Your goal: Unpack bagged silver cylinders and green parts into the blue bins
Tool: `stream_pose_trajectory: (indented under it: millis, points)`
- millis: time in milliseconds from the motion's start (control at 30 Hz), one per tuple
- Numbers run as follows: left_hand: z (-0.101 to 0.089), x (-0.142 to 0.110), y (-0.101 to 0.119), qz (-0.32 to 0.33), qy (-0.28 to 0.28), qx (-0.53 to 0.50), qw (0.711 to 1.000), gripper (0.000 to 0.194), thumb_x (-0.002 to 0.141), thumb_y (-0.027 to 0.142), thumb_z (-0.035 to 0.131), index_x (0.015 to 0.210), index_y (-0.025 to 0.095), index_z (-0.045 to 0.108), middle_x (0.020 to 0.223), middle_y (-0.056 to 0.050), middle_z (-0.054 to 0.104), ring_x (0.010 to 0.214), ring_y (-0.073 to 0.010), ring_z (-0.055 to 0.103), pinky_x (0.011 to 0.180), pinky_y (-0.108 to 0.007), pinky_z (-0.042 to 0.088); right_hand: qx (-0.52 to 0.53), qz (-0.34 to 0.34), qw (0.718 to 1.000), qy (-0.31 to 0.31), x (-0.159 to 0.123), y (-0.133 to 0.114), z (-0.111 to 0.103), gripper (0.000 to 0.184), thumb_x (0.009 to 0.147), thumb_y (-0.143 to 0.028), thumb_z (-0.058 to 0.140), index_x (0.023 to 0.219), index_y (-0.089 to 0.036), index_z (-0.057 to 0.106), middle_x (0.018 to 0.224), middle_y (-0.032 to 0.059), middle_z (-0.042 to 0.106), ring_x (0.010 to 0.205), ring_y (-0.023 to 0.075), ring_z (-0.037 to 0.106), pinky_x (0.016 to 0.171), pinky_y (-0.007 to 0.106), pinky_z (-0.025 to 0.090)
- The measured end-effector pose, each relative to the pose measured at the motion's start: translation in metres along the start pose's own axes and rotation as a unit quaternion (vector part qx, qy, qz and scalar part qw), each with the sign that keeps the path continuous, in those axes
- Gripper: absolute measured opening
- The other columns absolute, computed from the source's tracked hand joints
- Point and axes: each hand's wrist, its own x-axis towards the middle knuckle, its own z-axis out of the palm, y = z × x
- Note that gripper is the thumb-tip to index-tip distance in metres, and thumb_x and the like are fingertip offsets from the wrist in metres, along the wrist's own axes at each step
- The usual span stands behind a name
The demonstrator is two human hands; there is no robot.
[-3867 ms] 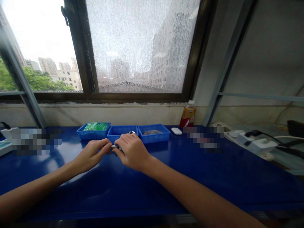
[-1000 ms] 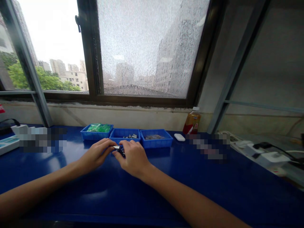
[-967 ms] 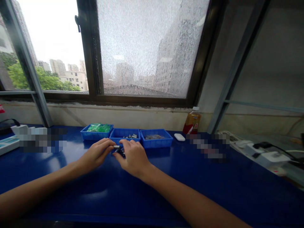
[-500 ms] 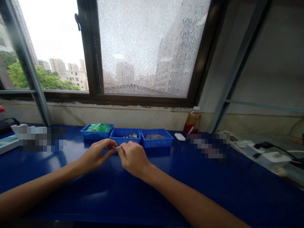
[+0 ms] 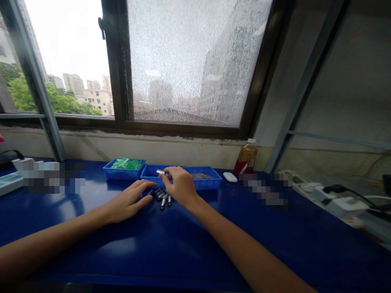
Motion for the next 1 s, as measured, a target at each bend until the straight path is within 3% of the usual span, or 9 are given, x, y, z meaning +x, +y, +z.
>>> stream_pose_trajectory:
  millis: [167, 367, 500, 633, 767, 867, 1000]
  points:
    - [0.016, 0.005, 0.001, 0.015, -0.082, 0.055, 0.995, 0.064, 0.081, 0.055, 0.043, 0.135, 0.025, 0.030, 0.133, -0.012, 0.037, 0.117, -0.0299, 0.039, 0.093, -0.048, 0.037, -0.094, 0.027, 0.995, 0.005, 0.014, 0.026, -0.004, 0.033, 0.080, -0.039, 0.055, 0.101, -0.013, 0.058, 0.092, 0.0100, 0.061, 0.086, 0.0214, 0.052, 0.078, 0.034, 0.040]
    - [0.033, 0.027, 0.014, -0.014, -0.054, 0.106, 0.993, 0.061, 0.080, 0.061, 0.038, 0.128, 0.023, 0.041, 0.115, -0.012, 0.046, 0.102, -0.0300, 0.044, 0.084, -0.049, 0.041, -0.095, 0.033, 0.995, -0.002, 0.000, 0.028, -0.010, 0.030, 0.086, -0.040, 0.045, 0.096, -0.015, 0.058, 0.094, 0.0091, 0.062, 0.090, 0.0213, 0.051, 0.078, 0.034, 0.038]
    - [0.043, 0.035, 0.021, -0.017, -0.062, 0.111, 0.992, 0.044, 0.082, 0.055, 0.040, 0.107, 0.021, 0.052, 0.105, -0.010, 0.047, 0.095, -0.0275, 0.044, 0.079, -0.047, 0.043, -0.087, 0.046, 0.995, -0.013, -0.008, 0.036, -0.004, 0.028, 0.087, -0.039, 0.044, 0.093, -0.016, 0.059, 0.093, 0.0082, 0.062, 0.090, 0.0209, 0.051, 0.077, 0.034, 0.038]
    - [0.033, 0.019, 0.025, 0.013, -0.064, 0.095, 0.993, 0.028, 0.084, 0.042, 0.044, 0.096, 0.019, 0.053, 0.098, -0.008, 0.048, 0.089, -0.0228, 0.045, 0.083, -0.043, 0.041, -0.078, 0.028, 0.997, 0.005, -0.010, 0.031, -0.005, 0.019, 0.086, -0.030, 0.046, 0.085, -0.017, 0.059, 0.089, 0.0073, 0.061, 0.089, 0.0204, 0.050, 0.077, 0.034, 0.038]
    - [0.011, -0.005, 0.027, 0.040, -0.098, 0.058, 0.993, 0.021, 0.084, 0.035, 0.046, 0.097, 0.019, 0.052, 0.101, -0.007, 0.047, 0.091, -0.0214, 0.045, 0.084, -0.038, 0.041, -0.052, -0.020, 0.998, 0.002, -0.012, 0.008, -0.010, 0.009, 0.083, -0.023, 0.050, 0.078, -0.017, 0.056, 0.084, 0.0067, 0.059, 0.086, 0.0198, 0.049, 0.076, 0.033, 0.038]
    - [0.002, -0.008, 0.022, 0.058, -0.125, 0.063, 0.989, 0.027, 0.083, 0.039, 0.048, 0.100, 0.019, 0.052, 0.102, -0.008, 0.047, 0.091, -0.0217, 0.046, 0.084, -0.038, 0.041, -0.028, -0.068, 0.997, -0.028, -0.017, -0.010, -0.010, 0.010, 0.082, -0.023, 0.051, 0.076, -0.017, 0.056, 0.081, 0.0060, 0.058, 0.086, 0.0198, 0.048, 0.077, 0.034, 0.037]
    - [0.007, -0.002, 0.006, 0.048, -0.113, 0.088, 0.989, 0.040, 0.081, 0.051, 0.046, 0.101, 0.017, 0.053, 0.103, -0.010, 0.048, 0.094, -0.0246, 0.047, 0.083, -0.042, 0.041, -0.009, -0.126, 0.988, -0.087, -0.022, -0.023, -0.004, 0.009, 0.081, -0.023, 0.051, 0.079, -0.016, 0.057, 0.083, 0.0063, 0.058, 0.087, 0.0195, 0.048, 0.078, 0.034, 0.037]
